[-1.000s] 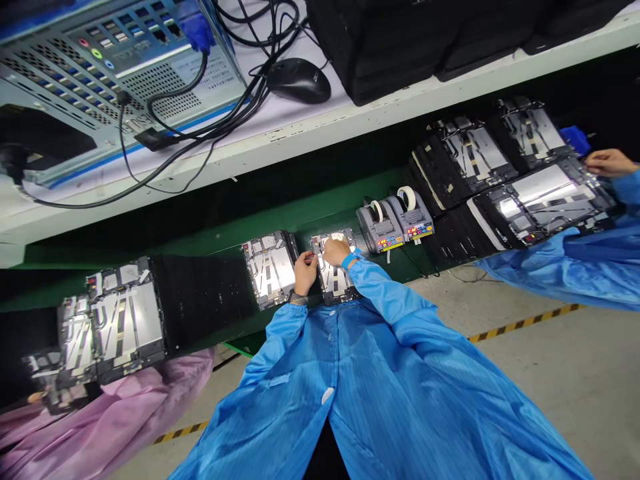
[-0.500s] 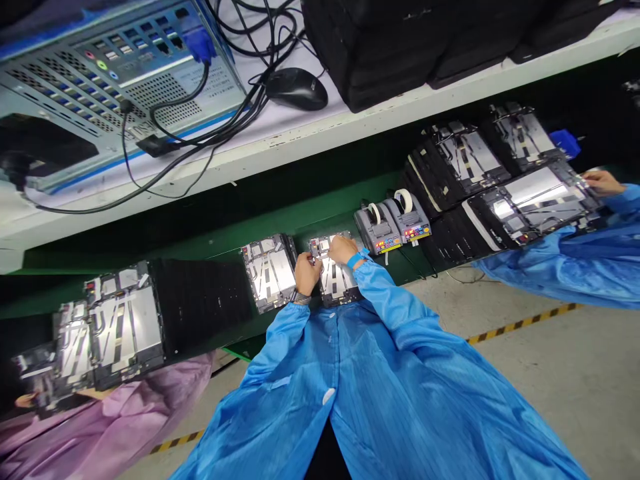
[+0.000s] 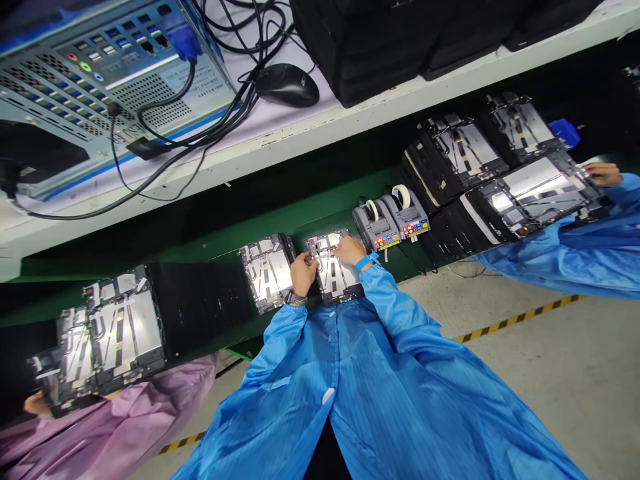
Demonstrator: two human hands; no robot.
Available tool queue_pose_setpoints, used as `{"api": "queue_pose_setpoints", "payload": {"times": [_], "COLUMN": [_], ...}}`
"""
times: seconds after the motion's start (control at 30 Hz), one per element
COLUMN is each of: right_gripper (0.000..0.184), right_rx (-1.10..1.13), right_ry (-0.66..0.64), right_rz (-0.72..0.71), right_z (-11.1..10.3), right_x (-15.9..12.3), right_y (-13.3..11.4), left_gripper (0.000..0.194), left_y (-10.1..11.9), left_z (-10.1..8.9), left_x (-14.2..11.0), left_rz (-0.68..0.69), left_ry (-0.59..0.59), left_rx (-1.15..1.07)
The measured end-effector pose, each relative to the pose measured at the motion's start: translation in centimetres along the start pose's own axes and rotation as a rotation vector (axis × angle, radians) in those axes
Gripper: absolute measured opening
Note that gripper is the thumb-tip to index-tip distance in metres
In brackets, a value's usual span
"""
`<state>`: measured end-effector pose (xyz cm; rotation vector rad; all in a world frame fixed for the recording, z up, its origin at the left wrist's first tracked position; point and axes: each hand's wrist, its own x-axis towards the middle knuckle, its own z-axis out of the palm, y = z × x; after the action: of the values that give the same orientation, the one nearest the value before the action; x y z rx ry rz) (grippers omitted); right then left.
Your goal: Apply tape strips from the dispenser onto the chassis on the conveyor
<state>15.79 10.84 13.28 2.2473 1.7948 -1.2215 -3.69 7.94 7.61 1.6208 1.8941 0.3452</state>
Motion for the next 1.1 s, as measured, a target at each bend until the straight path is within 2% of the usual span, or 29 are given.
{"api": "queue_pose_setpoints", "payload": {"times": [0.13,0.3,0.5,0.77,1.1], "right_gripper": [0.019,0.021,0.021,0.025,0.023], "right_rx": [-0.081,-0.151,-0.177,-0.183,-0.229], "right_ry": [-0.013,0.015,-0.004,-0.010,0.038], "right_rz": [-0.074,-0.120,-0.042,-0.079,-0.067], "right_z": [-0.7,-0.5,-0.3,0.5,0.8], "right_x": [-0.3,-1.2,-0.7,0.6,0.1], "right_y": [-1.3,-2.2,-1.0,0.9,0.2], "left_gripper": [0.028,0.030,0.030,0.031,0.033], "left_y": [1.3,2.5,3.1,2.3,2.1], "left_z": [-0.5,-0.7,-0.7,-0.3,-0.3], "left_x": [-0.2,-0.6,-1.0,-1.1,-1.0], "left_rz": [-0.003,-0.027,-0.018,-0.018,-0.026], "left_ry": [0.020,0.014,0.007,0.004,0.000], "left_rx": [0.155,0.258,0.326,0.261,0.210]}}
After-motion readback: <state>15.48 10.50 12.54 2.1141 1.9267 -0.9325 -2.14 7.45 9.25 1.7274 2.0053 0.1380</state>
